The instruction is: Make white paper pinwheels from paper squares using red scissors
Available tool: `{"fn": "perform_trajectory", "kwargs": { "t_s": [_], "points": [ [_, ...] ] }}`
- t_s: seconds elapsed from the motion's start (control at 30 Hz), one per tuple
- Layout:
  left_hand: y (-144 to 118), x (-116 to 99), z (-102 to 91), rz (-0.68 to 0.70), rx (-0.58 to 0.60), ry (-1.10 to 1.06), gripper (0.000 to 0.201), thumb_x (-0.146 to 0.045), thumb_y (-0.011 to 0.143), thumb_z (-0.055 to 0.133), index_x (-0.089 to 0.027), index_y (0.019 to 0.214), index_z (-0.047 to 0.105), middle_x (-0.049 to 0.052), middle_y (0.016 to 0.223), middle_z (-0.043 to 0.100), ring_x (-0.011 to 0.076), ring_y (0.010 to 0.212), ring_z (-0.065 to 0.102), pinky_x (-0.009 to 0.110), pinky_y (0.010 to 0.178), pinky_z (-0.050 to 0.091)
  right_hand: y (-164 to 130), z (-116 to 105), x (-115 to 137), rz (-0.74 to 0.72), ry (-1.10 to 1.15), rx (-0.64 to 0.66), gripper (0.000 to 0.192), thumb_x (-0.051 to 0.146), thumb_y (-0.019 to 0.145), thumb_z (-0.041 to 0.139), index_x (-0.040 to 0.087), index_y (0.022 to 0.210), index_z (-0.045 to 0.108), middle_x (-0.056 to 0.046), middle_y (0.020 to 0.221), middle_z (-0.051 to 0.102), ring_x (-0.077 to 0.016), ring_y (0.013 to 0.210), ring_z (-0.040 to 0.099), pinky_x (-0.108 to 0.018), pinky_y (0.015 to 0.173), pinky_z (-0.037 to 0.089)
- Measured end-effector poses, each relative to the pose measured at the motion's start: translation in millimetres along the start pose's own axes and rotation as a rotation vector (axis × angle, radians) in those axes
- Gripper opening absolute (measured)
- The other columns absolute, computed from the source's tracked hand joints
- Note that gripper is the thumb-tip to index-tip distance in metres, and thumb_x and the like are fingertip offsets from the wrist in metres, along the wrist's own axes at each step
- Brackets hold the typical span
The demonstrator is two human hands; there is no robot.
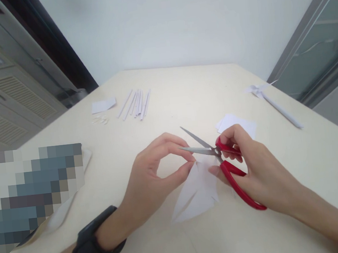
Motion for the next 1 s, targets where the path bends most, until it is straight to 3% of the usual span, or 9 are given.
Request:
{"fn": "perform_trajectory", "kwargs": {
  "t_s": [0.1, 0.33, 0.53, 1.0],
  "points": [
    [-0.2, -1.2, 1.0, 0.016, 0.0, 0.0, 0.012, -0.009, 0.076, 0.062, -0.021, 0.076, 0.064, 0.004, 0.089, 0.06, 0.0196, 0.086, 0.056, 0.034, 0.082, 0.044, -1.0, -0.1, -1.2, 0.007, -0.023, -0.009, 0.024, 0.03, 0.079, 0.056, 0.024, 0.09, 0.036, 0.001, 0.08, 0.054, -0.013, 0.061, 0.048, -0.027, 0.053, 0.04],
    [-2.9, -0.9, -1.5, 0.009, -0.026, 0.066, 0.02, -0.003, 0.071, 0.059, -0.022, 0.075, 0.063, 0.003, 0.09, 0.06, 0.0191, 0.086, 0.056, 0.032, 0.08, 0.043, -2.7, 1.2, 10.2, -0.138, -0.138, -0.082, 0.028, 0.027, 0.074, 0.06, 0.022, 0.094, 0.041, -0.003, 0.089, 0.056, -0.017, 0.073, 0.052, -0.03, 0.06, 0.043],
    [-1.1, 3.0, -0.1, -0.048, 0.013, 0.043, 0.01, -0.01, 0.075, 0.064, -0.02, 0.078, 0.062, 0.002, 0.091, 0.059, 0.0164, 0.084, 0.056, 0.028, 0.076, 0.043, -4.0, 0.3, 17.3, -0.224, -0.195, -0.119, 0.026, 0.027, 0.075, 0.059, 0.02, 0.094, 0.041, -0.003, 0.087, 0.055, -0.0168, 0.073, 0.053, -0.029, 0.058, 0.042],
    [-0.8, 14.4, 4.6, -0.141, 0.029, -0.179, 0.009, -0.009, 0.075, 0.064, -0.019, 0.075, 0.063, 0.004, 0.089, 0.061, 0.017, 0.083, 0.056, 0.027, 0.072, 0.043, -4.0, 0.8, 15.7, -0.209, -0.242, -0.101, 0.027, 0.025, 0.074, 0.058, 0.022, 0.093, 0.039, -0.003, 0.086, 0.058, -0.0157, 0.067, 0.054, -0.027, 0.053, 0.042]
  ]
}}
Point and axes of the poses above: each hand's wrist, its own y-axis towards the middle knuckle, its own z-axis out of the palm, x = y × z, the point moved 9 cm from there along y, towards the middle knuckle
